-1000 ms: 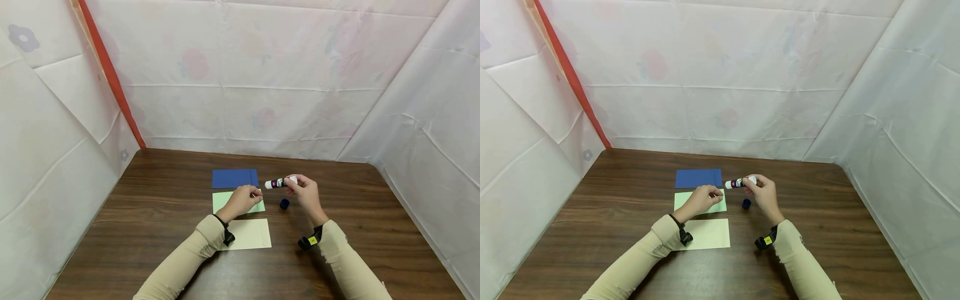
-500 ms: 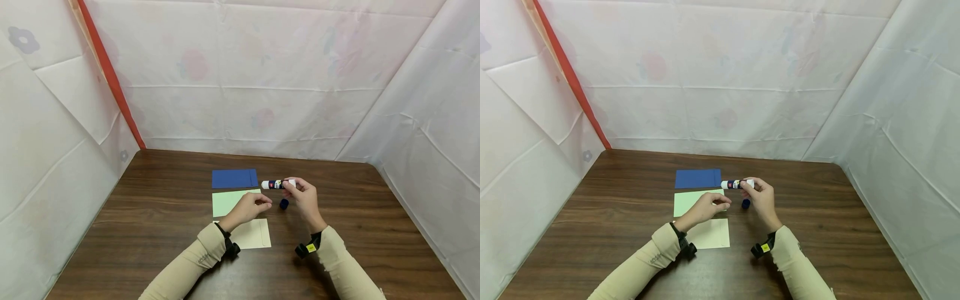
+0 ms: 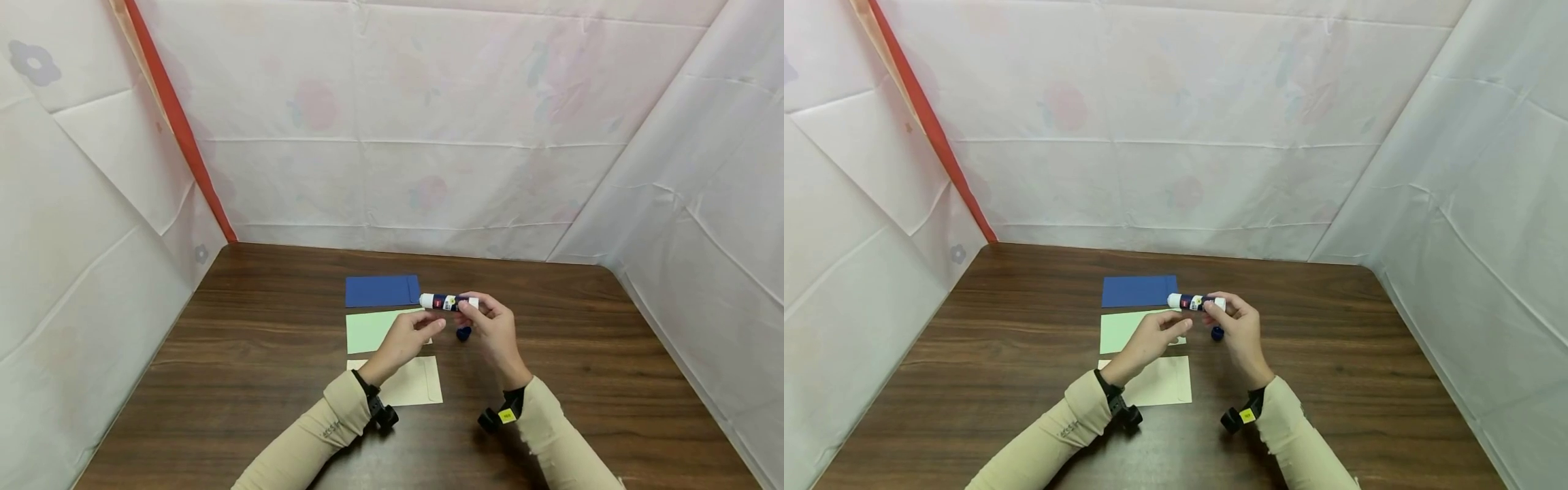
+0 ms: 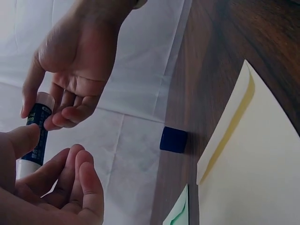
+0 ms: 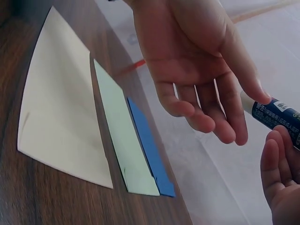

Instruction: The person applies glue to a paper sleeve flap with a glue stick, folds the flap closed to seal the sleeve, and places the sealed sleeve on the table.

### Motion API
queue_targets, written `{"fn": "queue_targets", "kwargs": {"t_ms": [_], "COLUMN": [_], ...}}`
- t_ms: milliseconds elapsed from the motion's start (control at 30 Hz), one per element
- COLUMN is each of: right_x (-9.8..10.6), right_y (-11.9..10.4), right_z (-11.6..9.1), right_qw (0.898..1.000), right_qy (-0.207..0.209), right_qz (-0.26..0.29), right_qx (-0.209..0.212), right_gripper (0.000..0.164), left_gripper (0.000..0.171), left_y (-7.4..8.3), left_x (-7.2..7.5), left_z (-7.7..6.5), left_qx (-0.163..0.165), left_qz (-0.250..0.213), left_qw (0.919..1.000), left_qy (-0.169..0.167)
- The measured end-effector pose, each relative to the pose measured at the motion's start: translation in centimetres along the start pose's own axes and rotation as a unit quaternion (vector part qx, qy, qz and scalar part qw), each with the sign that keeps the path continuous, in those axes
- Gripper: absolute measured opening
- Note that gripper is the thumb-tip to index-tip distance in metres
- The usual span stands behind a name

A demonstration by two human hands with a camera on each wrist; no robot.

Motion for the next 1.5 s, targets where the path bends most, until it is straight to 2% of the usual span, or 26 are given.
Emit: {"fn": "queue_targets", "kwargs": {"t_ms": [167, 433, 567, 833, 1033, 1167, 1333, 1500], "right_x": [-0.4, -1.0, -1.2, -2.2, -2.8, -3.2, -3.4, -3.6], "right_y": [-0.1, -0.2, -0.1, 0.1, 0.4, 0.8, 1.3, 1.8], "right_z": [-0.5, -1.0, -1.3, -2.0, -2.5, -2.7, -2.6, -2.7], "right_qw": [0.999, 0.995, 0.993, 0.982, 0.978, 0.98, 0.979, 0.971], "right_qy": [-0.017, -0.031, -0.04, -0.121, -0.162, -0.171, -0.178, -0.204], "right_qz": [0.032, 0.09, 0.114, 0.143, 0.129, 0.102, 0.084, 0.091], "right_qx": [0.0, 0.002, -0.004, -0.011, -0.013, -0.018, -0.046, -0.088], "right_gripper": [0.01, 0.015, 0.019, 0.023, 0.023, 0.026, 0.023, 0.021], "left_gripper": [0.039, 0.033, 0.031, 0.031, 0.032, 0.032, 0.031, 0.03], "left_y": [0.3, 1.1, 1.3, 1.8, 2.1, 2.2, 2.4, 2.5], "left_x": [0.2, 0.7, 0.9, 1.6, 2.0, 2.4, 2.7, 2.9], "left_z": [-0.2, -0.1, -0.2, -0.6, -0.8, -1.0, -1.1, -1.2], "left_qx": [-0.006, -0.017, -0.016, -0.016, -0.032, -0.038, -0.042, -0.047], "left_qz": [-0.018, -0.037, -0.049, -0.07, -0.096, -0.112, -0.134, -0.14], "left_qw": [0.9997, 0.9975, 0.9964, 0.9929, 0.9883, 0.9851, 0.9807, 0.9789], "left_qy": [0.018, 0.058, 0.068, 0.095, 0.114, 0.125, 0.136, 0.141]}}
Point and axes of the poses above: each hand's wrist, its own z-axis towards the middle knuckle, its own x-axis out of the back of the hand, y = z × x, the point moved 8 cm from there along z, towards the middle knuckle, and after that the axes turned 4 degrees about z, right-handed, at the moved point
